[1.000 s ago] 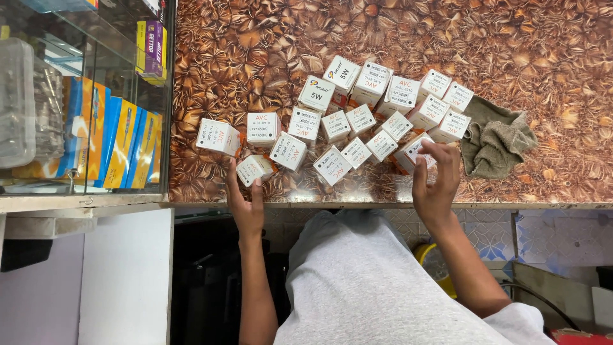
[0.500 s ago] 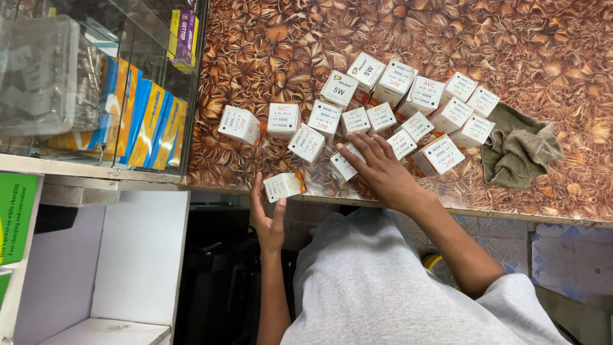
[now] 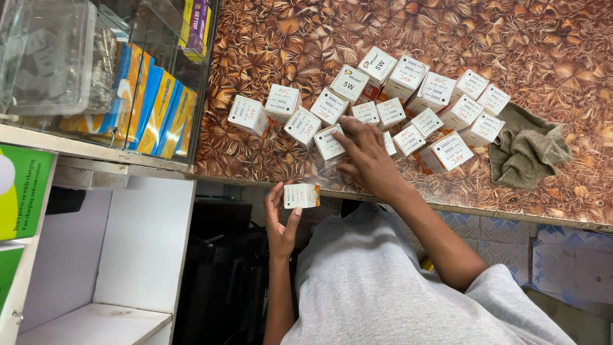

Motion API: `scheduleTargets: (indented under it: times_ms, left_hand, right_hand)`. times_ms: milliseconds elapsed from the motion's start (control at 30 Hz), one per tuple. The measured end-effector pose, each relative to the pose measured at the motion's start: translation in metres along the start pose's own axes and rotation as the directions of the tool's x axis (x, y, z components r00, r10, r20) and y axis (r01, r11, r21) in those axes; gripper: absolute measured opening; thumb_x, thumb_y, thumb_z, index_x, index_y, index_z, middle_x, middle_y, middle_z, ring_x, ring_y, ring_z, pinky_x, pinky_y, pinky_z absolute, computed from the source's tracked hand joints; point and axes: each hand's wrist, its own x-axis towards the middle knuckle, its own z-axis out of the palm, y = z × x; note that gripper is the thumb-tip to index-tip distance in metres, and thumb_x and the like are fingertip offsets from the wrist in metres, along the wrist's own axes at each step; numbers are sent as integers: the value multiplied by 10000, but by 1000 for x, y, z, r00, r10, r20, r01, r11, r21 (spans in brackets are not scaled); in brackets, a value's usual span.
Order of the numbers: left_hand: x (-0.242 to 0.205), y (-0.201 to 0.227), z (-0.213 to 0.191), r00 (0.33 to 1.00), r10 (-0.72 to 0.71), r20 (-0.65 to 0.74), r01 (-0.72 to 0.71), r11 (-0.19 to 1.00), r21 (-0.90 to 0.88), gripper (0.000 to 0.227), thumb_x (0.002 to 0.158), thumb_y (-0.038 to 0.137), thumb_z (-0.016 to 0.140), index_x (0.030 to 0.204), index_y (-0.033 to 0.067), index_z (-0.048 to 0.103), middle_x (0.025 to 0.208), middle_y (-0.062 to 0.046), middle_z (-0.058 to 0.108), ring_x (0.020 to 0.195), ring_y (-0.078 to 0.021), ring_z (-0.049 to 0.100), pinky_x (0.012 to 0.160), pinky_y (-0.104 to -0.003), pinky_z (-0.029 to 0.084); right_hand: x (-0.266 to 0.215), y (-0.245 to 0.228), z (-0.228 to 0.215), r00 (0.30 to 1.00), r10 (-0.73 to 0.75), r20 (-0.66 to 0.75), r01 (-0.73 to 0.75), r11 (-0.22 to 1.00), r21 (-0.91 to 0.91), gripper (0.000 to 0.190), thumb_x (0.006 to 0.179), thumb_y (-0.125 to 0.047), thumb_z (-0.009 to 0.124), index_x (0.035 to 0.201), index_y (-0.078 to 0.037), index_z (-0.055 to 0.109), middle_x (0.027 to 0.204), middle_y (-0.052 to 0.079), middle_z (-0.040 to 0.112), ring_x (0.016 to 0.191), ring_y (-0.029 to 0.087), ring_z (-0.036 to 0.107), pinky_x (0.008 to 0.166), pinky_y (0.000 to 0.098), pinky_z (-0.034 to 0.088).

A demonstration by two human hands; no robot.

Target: The person wipes a white shelf with a cloth, then picks up small white boxes from a patterned countertop and places them onto the shelf. The person continues to arrange the boxes in neat rows on the shelf.

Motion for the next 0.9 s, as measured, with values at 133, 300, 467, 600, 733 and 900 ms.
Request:
scheduleTargets:
  times_ms: [133,300,467,600,733,900]
  left_hand:
    - [8,5,0,995,33,94,-34,999,8,605,947,231,648,1464,1,434,1466,-246,542,1410,-405,455,1148,-516,328]
    - [29,-13,-1,973,59,225,-66,997,28,558,993,231,604,1485,24,440,1468,-217,547,1411,-430,452,1162,-566,324]
    - [59,-8,4,905,113,410,-99,994,-56,521,1019,220,477,1519,75,446,1452,-247,538,1378,-533,430,1124,-718,312]
    - [62,-7,9,896,97,433,-87,995,-43,519,1021,248,454,1519,105,473,1468,-249,522,1371,-575,410,1105,-774,290]
    - [60,-10,15,916,111,385,-103,994,-42,490,1013,186,383,1465,123,562,1435,-203,535,1371,-531,433,1113,-747,317]
    - [59,7,22,933,116,341,-149,986,72,548,922,46,351,1357,128,674,1338,-177,600,1285,-495,551,1081,-686,411]
  right_hand:
    - [-18,10,-38,975,202,91,-195,978,-77,738,822,-312,831,1481,-141,547,1396,197,559,1390,353,458,1232,524,202]
    - [-41,27,-41,956,180,231,-131,968,-214,816,719,-198,887,1472,-164,573,1382,160,611,1419,340,481,1260,529,193]
    - [-37,12,-52,994,80,68,-69,985,-156,653,755,-104,866,1372,-144,657,1291,123,651,1368,291,515,1250,484,221]
    - [-44,-12,-47,995,57,83,-57,998,3,573,817,-91,794,1370,-122,647,1298,148,635,1344,321,512,1166,489,347]
    - [-47,-25,-16,998,-11,54,4,991,132,561,800,-64,779,1345,-90,646,1312,176,619,1316,376,535,1079,519,438]
    - [-38,-41,-2,1000,19,-10,-16,975,221,473,826,-6,759,1286,-64,670,1339,202,581,1303,429,537,983,507,516]
